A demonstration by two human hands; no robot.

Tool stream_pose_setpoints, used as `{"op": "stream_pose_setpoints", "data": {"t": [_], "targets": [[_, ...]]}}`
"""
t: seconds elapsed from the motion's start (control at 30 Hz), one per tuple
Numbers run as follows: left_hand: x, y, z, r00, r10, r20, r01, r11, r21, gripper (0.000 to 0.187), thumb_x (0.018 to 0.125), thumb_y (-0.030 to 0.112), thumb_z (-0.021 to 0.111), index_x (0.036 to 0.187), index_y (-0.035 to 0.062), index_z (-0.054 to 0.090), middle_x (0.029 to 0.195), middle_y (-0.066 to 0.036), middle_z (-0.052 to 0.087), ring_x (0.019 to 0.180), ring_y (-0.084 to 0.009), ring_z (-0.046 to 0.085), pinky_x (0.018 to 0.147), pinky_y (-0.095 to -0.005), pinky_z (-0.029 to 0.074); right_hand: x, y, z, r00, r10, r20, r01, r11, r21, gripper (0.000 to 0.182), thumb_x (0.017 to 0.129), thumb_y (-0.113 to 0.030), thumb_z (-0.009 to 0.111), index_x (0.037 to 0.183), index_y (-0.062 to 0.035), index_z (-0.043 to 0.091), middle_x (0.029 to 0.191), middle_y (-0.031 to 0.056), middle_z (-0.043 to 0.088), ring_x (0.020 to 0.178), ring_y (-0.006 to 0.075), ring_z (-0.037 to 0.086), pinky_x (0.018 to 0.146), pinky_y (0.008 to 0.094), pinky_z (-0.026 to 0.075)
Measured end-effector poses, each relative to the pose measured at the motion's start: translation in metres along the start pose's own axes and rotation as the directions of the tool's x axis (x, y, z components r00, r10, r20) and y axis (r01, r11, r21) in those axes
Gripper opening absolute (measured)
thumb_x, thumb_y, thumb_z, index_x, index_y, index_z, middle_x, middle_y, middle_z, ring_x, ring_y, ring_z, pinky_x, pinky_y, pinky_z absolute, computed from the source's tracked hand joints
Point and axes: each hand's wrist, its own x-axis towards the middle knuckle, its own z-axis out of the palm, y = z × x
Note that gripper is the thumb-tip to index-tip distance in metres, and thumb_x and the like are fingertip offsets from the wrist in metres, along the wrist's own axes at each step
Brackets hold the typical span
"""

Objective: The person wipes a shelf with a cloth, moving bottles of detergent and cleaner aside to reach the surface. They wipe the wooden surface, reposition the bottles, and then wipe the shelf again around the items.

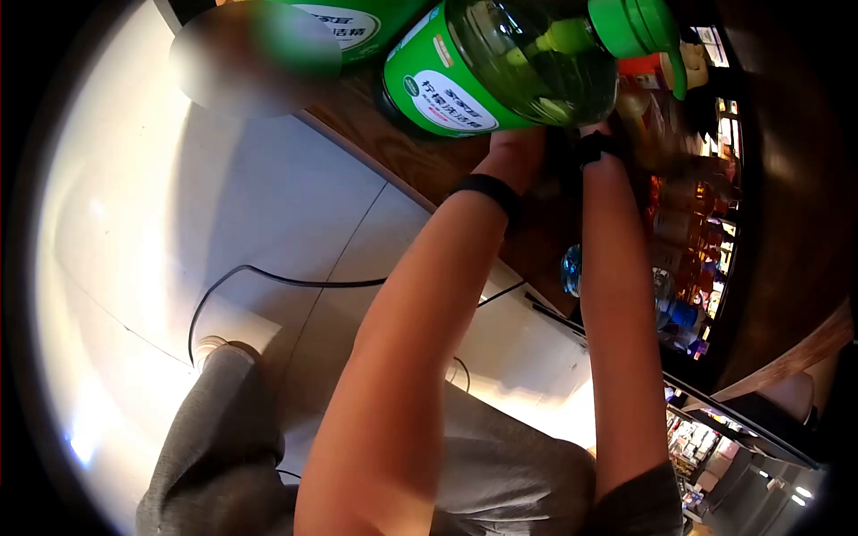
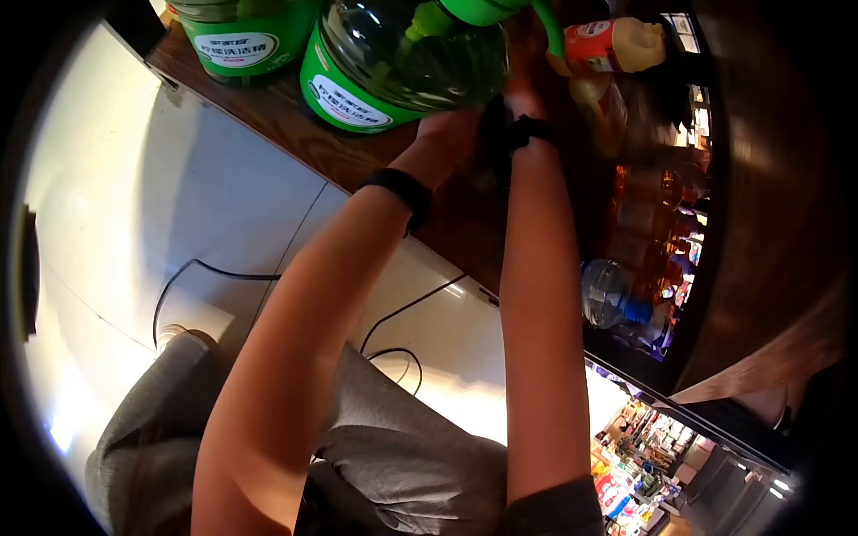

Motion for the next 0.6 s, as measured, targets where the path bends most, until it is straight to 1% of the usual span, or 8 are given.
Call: {"op": "stream_pose_setpoints", "data": {"t": [0.1,0.2,0.3,0.37,0.43,0.47,0.57,0.6], "targets": [[0.000,0.017,-0.006,0.988,0.066,0.140,-0.086,0.986,0.145,0.035,0.081,0.015,0.046,0.116,0.0077,0.047,0.127,-0.009,0.041,0.113,-0.0246,0.044,0.093,-0.0366,0.035,-0.001,0.025,0.004,0.994,0.106,0.016,-0.106,0.994,-0.018,0.037,0.085,-0.024,0.036,0.107,0.0012,0.052,0.106,0.0244,0.053,0.097,0.0376,0.052,0.084,0.0420,0.041],[-0.011,0.019,0.036,0.935,0.354,-0.008,-0.341,0.907,0.246,0.040,0.077,0.014,0.050,0.117,0.0070,0.046,0.128,-0.007,0.040,0.117,-0.0215,0.039,0.095,-0.0335,0.033,-0.027,0.063,0.006,0.965,0.263,0.017,-0.261,0.963,-0.069,0.038,0.085,-0.024,0.034,0.107,0.0013,0.052,0.107,0.0251,0.052,0.099,0.0382,0.051,0.085,0.0424,0.041],[-0.044,0.041,0.024,0.885,0.379,0.272,-0.440,0.871,0.217,0.048,0.072,0.016,0.053,0.118,0.0044,0.045,0.128,-0.007,0.039,0.120,-0.0200,0.034,0.097,-0.0318,0.029,-0.074,0.106,0.015,0.867,0.497,-0.035,-0.496,0.854,-0.157,0.039,0.085,-0.025,0.033,0.107,0.0014,0.052,0.108,0.0258,0.052,0.100,0.0387,0.050,0.086,0.0427,0.041],[-0.073,0.046,0.043,0.875,0.423,0.235,-0.477,0.838,0.267,0.048,0.074,0.017,0.051,0.120,0.0039,0.044,0.129,-0.008,0.038,0.120,-0.0202,0.034,0.098,-0.0311,0.028,-0.101,0.110,0.012,0.773,0.634,0.011,-0.610,0.749,-0.259,0.042,0.086,-0.027,0.030,0.108,0.0017,0.052,0.110,0.0271,0.051,0.102,0.0399,0.049,0.088,0.0435,0.040],[-0.088,0.039,0.041,0.859,0.471,0.200,-0.511,0.806,0.299,0.049,0.075,0.018,0.049,0.121,0.0034,0.042,0.130,-0.009,0.037,0.120,-0.0205,0.033,0.099,-0.0310,0.026,-0.110,0.098,0.001,0.827,0.478,0.296,-0.300,0.821,-0.487,0.043,0.085,-0.028,0.031,0.109,0.0021,0.052,0.111,0.0279,0.049,0.105,0.0403,0.047,0.089,0.0439,0.038],[-0.098,0.034,0.036,0.845,0.497,0.197,-0.534,0.794,0.290,0.049,0.076,0.017,0.048,0.122,0.0031,0.041,0.130,-0.009,0.037,0.121,-0.0206,0.032,0.099,-0.0311,0.025,-0.119,0.091,-0.003,0.794,0.408,0.450,-0.110,0.826,-0.553,0.044,0.085,-0.028,0.032,0.109,0.0023,0.051,0.112,0.0282,0.049,0.106,0.0405,0.046,0.090,0.0441,0.037],[-0.113,0.019,0.017,0.826,0.517,0.223,-0.560,0.799,0.220,0.048,0.078,0.018,0.045,0.123,0.0020,0.041,0.131,-0.011,0.036,0.122,-0.0215,0.031,0.100,-0.0325,0.024,-0.140,0.007,-0.053,0.737,0.397,0.547,-0.026,0.826,-0.563,0.037,0.086,-0.024,0.031,0.104,0.0021,0.049,0.112,0.0282,0.048,0.099,0.0419,0.049,0.085,0.0440,0.041],[-0.112,0.013,0.011,0.824,0.517,0.232,-0.560,0.805,0.195,0.047,0.079,0.018,0.044,0.123,0.0016,0.041,0.131,-0.012,0.035,0.122,-0.0219,0.031,0.100,-0.0331,0.024,-0.137,0.005,-0.049,0.766,0.392,0.510,-0.105,0.859,-0.502,0.037,0.086,-0.025,0.032,0.104,0.0023,0.049,0.113,0.0276,0.047,0.101,0.0411,0.048,0.085,0.0433,0.041]]}}
